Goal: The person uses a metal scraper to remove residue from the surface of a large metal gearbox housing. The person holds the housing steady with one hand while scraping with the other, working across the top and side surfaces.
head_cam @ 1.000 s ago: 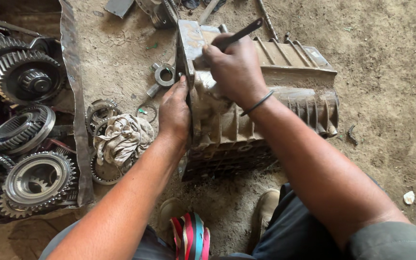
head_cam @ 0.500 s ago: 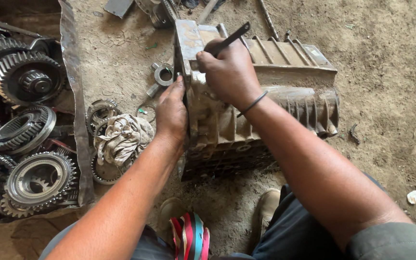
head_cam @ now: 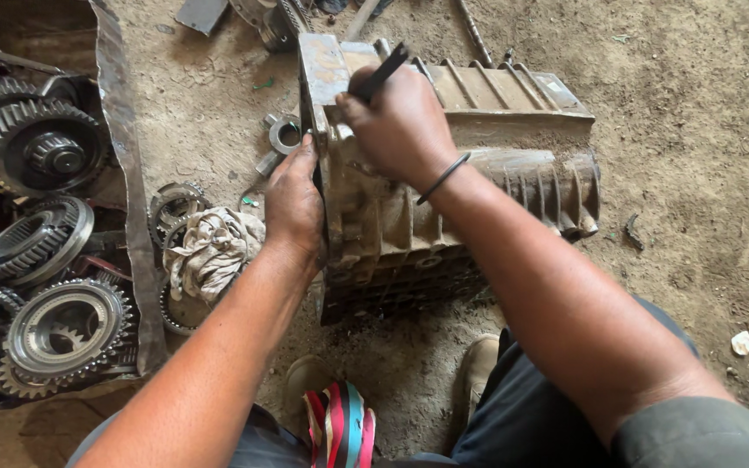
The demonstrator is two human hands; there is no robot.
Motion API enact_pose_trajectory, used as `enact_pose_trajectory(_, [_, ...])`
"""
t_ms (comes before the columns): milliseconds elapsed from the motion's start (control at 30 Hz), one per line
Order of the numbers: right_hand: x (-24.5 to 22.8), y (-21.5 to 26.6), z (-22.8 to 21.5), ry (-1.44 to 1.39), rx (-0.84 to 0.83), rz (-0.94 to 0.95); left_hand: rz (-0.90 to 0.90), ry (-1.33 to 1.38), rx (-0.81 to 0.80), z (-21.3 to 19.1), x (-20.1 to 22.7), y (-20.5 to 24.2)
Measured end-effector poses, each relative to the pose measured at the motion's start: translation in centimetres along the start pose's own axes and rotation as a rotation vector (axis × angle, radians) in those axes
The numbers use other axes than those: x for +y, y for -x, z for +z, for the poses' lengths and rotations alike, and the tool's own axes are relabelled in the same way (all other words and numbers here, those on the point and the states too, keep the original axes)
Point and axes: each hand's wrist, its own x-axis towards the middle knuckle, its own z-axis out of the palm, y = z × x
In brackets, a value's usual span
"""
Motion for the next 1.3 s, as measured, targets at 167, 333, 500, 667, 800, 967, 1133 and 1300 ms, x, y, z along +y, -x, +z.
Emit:
enact_pose_trajectory(167, [-0.1, 0.4, -2.1, -0.002, -0.268, -0.104, 0.087, -0.045, -0.032, -0.4, -0.5, -0.3])
enact_pose_trajectory(333, [0.7, 0.3, -2.3, 0.058, -0.006, -0.279, 0.073, -0.057, -0.020, -0.3, -0.4, -0.4])
enact_pose_trajectory(500, [1.8, 0.0, -1.5, 0.099, -0.140, -0.319, 0.043, -0.061, -0.018, -0.4, -0.3, -0.3])
enact_pose_trajectory(667, [2.0, 0.3, -0.1, 0.172, 0.051, -0.384, 0.103, -0.002, -0.045, -0.3, -0.5, -0.7])
enact_pose_trajectory(800, [2.3, 0.2, -0.4, 0.295, 0.125, -0.551, 0.069, -0.148, -0.032, -0.8, -0.9, -0.7])
enact_pose_trajectory(967, [1.9, -0.1, -1.7, 0.549, -0.070, -0.142, 0.059, -0.173, 0.028, -0.7, -1.1, -1.6])
enact_pose_trajectory(1133, [0.2, 0.1, -0.6, 0.293, -0.145, 0.057, 0.128, -0.042, -0.045, -0.9, -1.8, -1.8])
enact_pose_trajectory(1300, [0.4, 0.0, -2.1, 0.248, -0.119, -0.087, 0.131, 0.001, -0.049, -0.7, -1.8, -1.9])
